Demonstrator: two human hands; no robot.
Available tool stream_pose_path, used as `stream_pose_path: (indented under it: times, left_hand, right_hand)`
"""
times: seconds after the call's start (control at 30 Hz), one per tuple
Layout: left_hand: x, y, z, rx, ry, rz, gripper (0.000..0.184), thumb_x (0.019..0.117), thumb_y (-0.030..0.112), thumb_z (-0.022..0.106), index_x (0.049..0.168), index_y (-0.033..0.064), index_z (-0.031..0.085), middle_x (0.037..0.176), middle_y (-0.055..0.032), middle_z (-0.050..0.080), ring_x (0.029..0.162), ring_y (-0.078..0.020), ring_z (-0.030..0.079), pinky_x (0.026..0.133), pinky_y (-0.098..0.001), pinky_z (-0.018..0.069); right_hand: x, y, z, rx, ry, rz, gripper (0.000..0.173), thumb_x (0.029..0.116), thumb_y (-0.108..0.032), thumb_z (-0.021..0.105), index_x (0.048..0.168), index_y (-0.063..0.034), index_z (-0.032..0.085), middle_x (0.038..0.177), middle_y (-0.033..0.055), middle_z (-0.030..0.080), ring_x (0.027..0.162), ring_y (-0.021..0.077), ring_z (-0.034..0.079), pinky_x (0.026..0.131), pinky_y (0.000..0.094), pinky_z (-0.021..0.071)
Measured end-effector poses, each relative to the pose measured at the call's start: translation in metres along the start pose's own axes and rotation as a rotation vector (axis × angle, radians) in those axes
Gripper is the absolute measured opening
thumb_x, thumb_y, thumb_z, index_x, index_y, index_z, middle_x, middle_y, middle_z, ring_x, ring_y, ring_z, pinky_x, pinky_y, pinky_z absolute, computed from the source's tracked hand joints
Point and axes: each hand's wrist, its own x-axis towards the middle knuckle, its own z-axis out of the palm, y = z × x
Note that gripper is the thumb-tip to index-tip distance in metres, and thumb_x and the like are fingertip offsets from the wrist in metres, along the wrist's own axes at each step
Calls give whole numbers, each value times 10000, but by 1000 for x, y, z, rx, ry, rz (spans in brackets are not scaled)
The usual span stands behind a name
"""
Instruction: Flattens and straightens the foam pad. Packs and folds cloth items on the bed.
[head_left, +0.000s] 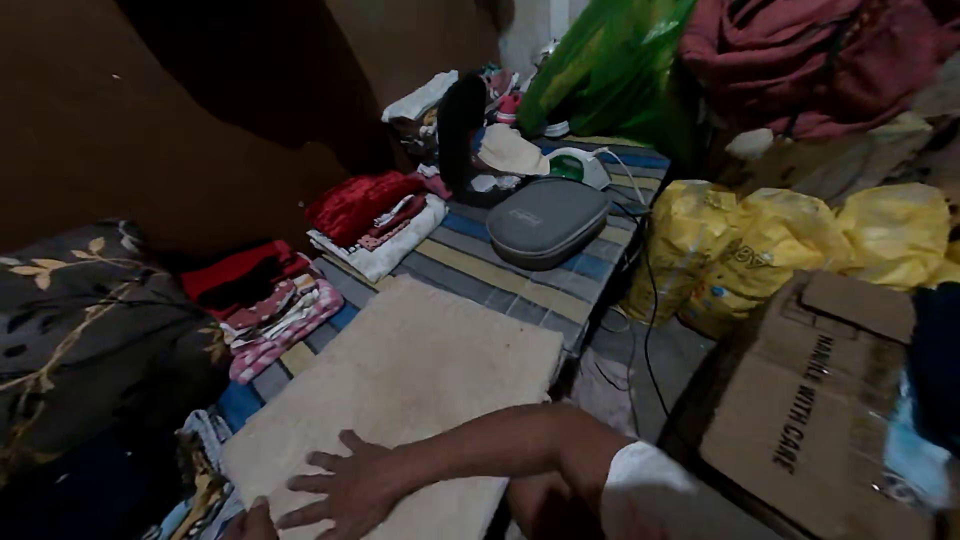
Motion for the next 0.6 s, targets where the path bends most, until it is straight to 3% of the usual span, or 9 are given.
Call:
stream_pose_path:
  times: [0.1, 0.17, 0.23, 0.33, 0.43, 0.53, 0.6]
  left_hand:
    - [-2, -1, -1, -14, 22, 3, 475, 1092, 243, 456, 1324, -161, 549, 1347, -384, 546, 1274, -453, 538, 1094, -580, 393]
    - [-3, 0, 2, -35, 32, 6, 474, 1096, 247, 460, 1324, -159, 550, 1350, -389, 542, 1283, -469, 531, 1095, -596, 390]
    - [-2, -1, 4, -47, 34, 15, 477, 1096, 249, 472, 1331, -160, 546, 1354, -393, 538, 1292, -482, 526, 1098, -610, 382]
    - [-1, 2, 7, -66, 51, 5, 466, 1095, 255, 480, 1310, -150, 562, 1326, -379, 560, 1263, -465, 543, 1080, -600, 396]
    - [-3, 10, 6, -10, 39, -3, 489, 1105, 276, 449, 1317, -149, 563, 1355, -376, 549, 1306, -472, 523, 1107, -604, 377]
    - [-8, 10, 5, 0, 29, 8, 498, 1114, 288, 415, 1329, -137, 563, 1368, -365, 549, 1322, -458, 522, 1116, -592, 379]
    - [-21, 9, 1, -108, 45, -4, 488, 1118, 294, 415, 1326, -120, 570, 1349, -336, 572, 1277, -396, 557, 1095, -542, 400]
  right_hand:
    - [-57, 30, -19, -62, 61, 108, 616, 1046, -528, 490, 1577, -221, 435, 1693, 92, 275, 1584, 392, 112, 1201, 738, -6]
    - [-103, 82, -53, -87, 188, 355, 650, 1051, -541, 459, 1595, -190, 397, 1696, 108, 261, 1585, 389, 109, 1191, 748, -17]
    - [-149, 127, -80, -99, 277, 619, 662, 1060, -577, 391, 1620, -229, 341, 1709, 107, 221, 1589, 380, 88, 1201, 742, -2]
    - [-188, 141, -93, -98, 310, 835, 707, 1044, -626, 382, 1631, -238, 312, 1709, 177, 170, 1573, 460, 44, 1174, 772, -33]
    - [-176, 103, -65, -147, 264, 690, 735, 1038, -635, 381, 1630, -205, 314, 1701, 223, 150, 1560, 505, 13, 1144, 811, -31]
    - [-159, 42, -32, -46, 85, 387, 639, 1062, -578, 369, 1621, -270, 339, 1718, 142, 158, 1576, 455, 25, 1163, 784, -18]
    - [-163, 30, -35, -20, 35, 393, 610, 1074, -548, 367, 1617, -270, 347, 1724, 92, 164, 1589, 404, 29, 1189, 746, -28]
